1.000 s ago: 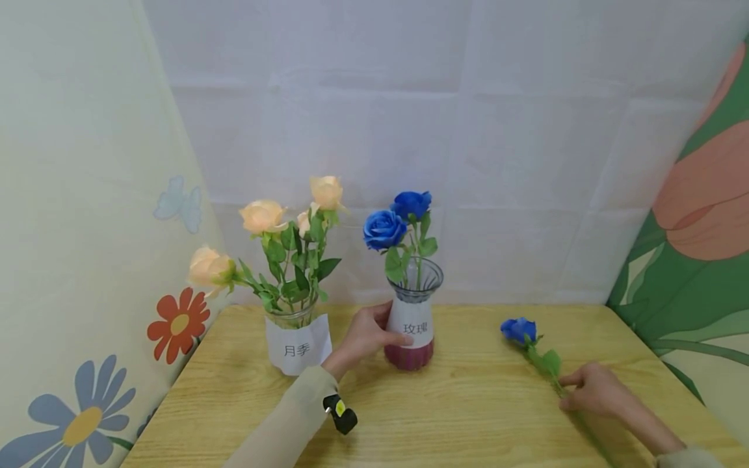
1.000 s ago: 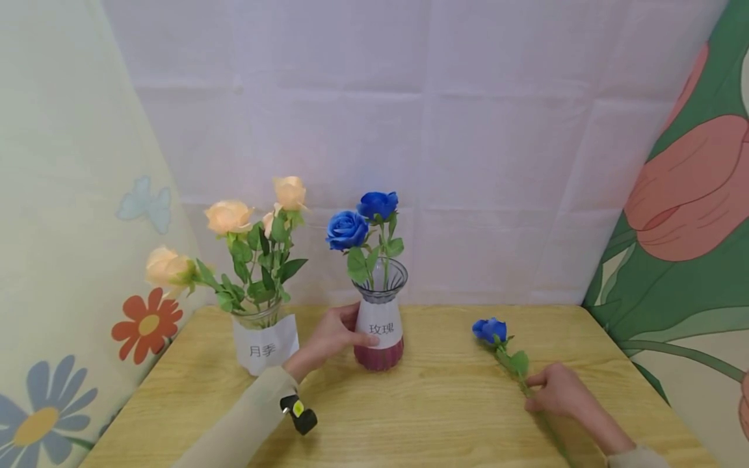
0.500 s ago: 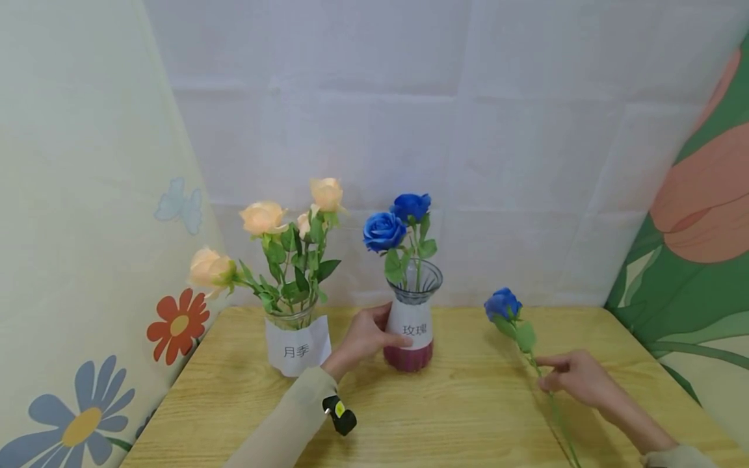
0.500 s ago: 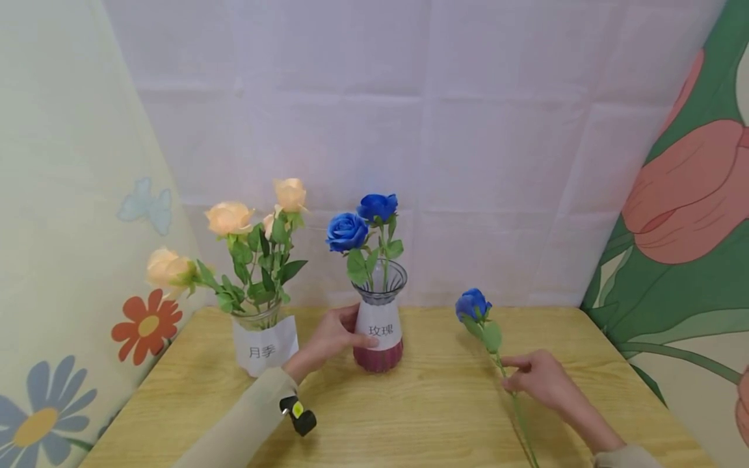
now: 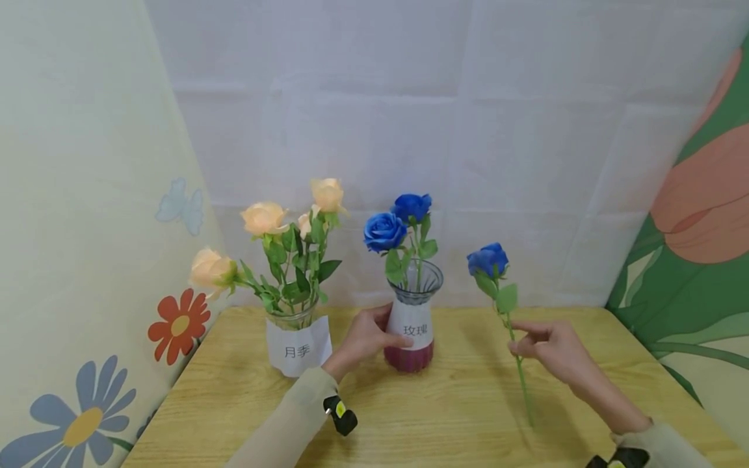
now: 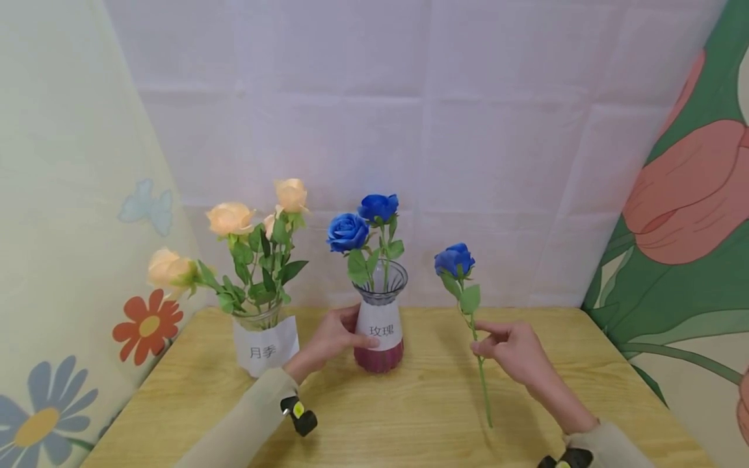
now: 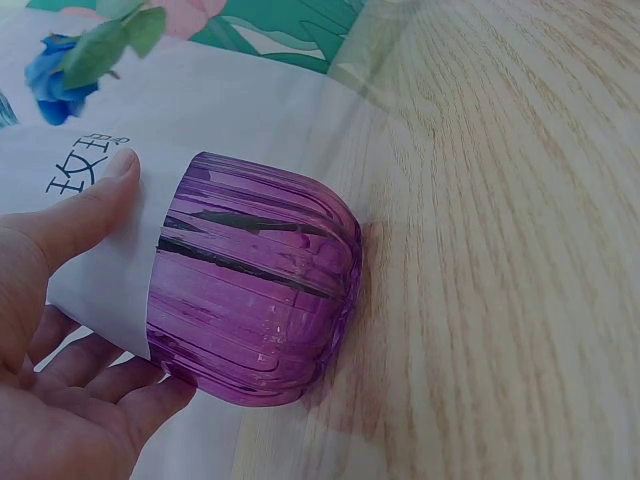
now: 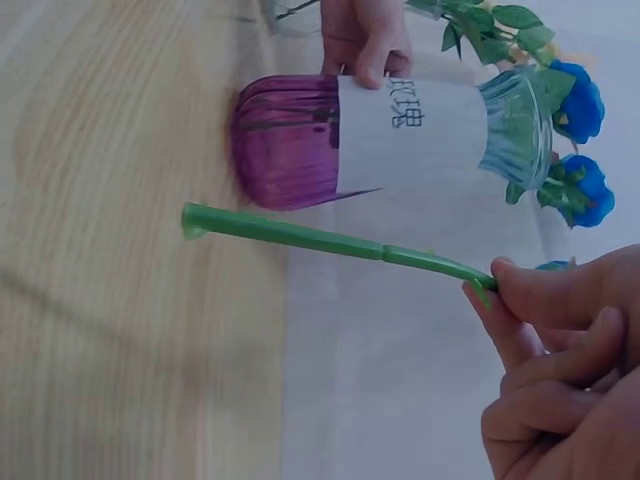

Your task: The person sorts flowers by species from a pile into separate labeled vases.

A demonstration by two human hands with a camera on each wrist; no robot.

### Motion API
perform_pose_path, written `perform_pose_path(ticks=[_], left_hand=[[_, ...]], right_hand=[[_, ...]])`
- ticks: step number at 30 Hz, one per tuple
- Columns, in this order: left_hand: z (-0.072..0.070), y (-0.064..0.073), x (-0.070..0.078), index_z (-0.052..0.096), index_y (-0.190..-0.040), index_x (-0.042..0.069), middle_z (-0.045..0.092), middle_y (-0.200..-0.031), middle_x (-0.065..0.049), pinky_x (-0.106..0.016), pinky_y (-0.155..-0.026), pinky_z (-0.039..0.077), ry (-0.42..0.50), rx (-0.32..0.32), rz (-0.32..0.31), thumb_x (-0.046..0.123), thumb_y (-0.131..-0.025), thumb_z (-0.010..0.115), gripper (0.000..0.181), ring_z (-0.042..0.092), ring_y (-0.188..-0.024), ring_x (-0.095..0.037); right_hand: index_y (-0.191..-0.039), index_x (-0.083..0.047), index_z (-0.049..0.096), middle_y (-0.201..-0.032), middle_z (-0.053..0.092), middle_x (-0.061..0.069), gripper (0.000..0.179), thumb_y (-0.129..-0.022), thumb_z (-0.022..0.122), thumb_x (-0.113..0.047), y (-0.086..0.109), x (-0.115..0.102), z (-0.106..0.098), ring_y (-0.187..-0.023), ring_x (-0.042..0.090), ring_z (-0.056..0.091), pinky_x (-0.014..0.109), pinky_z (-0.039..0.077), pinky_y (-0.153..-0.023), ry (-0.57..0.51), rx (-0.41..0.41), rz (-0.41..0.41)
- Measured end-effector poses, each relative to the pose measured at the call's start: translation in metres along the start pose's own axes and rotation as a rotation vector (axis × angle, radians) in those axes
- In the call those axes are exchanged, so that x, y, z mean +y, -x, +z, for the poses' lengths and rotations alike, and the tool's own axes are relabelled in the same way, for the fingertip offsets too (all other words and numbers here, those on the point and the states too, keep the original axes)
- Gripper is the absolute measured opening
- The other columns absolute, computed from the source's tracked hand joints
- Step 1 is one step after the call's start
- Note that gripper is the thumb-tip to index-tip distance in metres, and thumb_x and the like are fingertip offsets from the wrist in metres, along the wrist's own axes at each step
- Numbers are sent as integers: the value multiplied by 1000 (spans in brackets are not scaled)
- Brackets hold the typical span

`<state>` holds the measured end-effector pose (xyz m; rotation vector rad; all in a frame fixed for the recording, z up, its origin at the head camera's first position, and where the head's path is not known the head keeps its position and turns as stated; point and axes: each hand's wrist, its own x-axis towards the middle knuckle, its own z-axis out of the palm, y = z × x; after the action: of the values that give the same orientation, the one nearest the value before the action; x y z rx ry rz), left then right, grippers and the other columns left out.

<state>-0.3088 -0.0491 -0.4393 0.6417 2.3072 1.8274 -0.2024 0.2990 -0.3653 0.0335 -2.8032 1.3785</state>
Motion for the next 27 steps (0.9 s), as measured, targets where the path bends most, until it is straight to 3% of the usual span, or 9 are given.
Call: perform_pose_path(ticks=[4, 7, 15, 17, 25, 27], left_hand=[[0, 0, -1, 62, -147, 16, 69, -138, -4, -45, -102, 54, 6, -4, 5, 25, -81, 95, 75, 67, -123, -27], [0, 0, -1, 62, -147, 16, 68, -139, -3, -45, -103, 54, 9, -6, 2, 26, -81, 95, 75, 66, -124, -27], [0, -2, 3, 59, -150, 14, 67, -140, -5, -45, -105, 52, 3, 3, -12, 24, -79, 96, 82, 66, -125, -26], [-1, -2, 4, 59, -150, 14, 68, -140, -4, -45, -105, 52, -1, 6, -14, 25, -78, 96, 82, 66, -124, -26], [-1, -1, 2, 62, -147, 16, 69, -138, -3, -46, -103, 54, -16, 6, -21, 28, -78, 97, 78, 67, -123, -27], [-1, -1, 1, 62, -147, 17, 69, -138, -3, -47, -104, 53, -13, 5, -26, 29, -78, 96, 78, 67, -123, -26]], right_hand=[[-142, 5, 61, -89, 77, 8, 55, -97, 78, -20, -5, -12, 4, -102, 30, 70, 36, 45, -74, -8, 71, -58], [-143, 3, 61, -92, 77, 8, 53, -98, 78, -18, -9, -24, 6, -101, 25, 69, 33, 48, -77, -21, 122, -115], [-143, -3, 64, -93, 77, 10, 52, -98, 79, -23, -22, -67, 6, -84, 14, 66, 44, 52, -88, -90, 234, -241], [-142, -4, 64, -92, 77, 10, 51, -98, 79, -24, -27, -78, 7, -90, 12, 69, 46, 53, -95, -113, 258, -261], [-140, -7, 67, -90, 77, 10, 47, -97, 80, -21, -45, -112, 12, -107, 21, 68, 34, 51, -98, -216, 324, -326], [-138, -7, 68, -89, 77, 8, 46, -96, 81, -19, -50, -120, 12, -107, 16, 68, 28, 52, -91, -232, 350, -357]])
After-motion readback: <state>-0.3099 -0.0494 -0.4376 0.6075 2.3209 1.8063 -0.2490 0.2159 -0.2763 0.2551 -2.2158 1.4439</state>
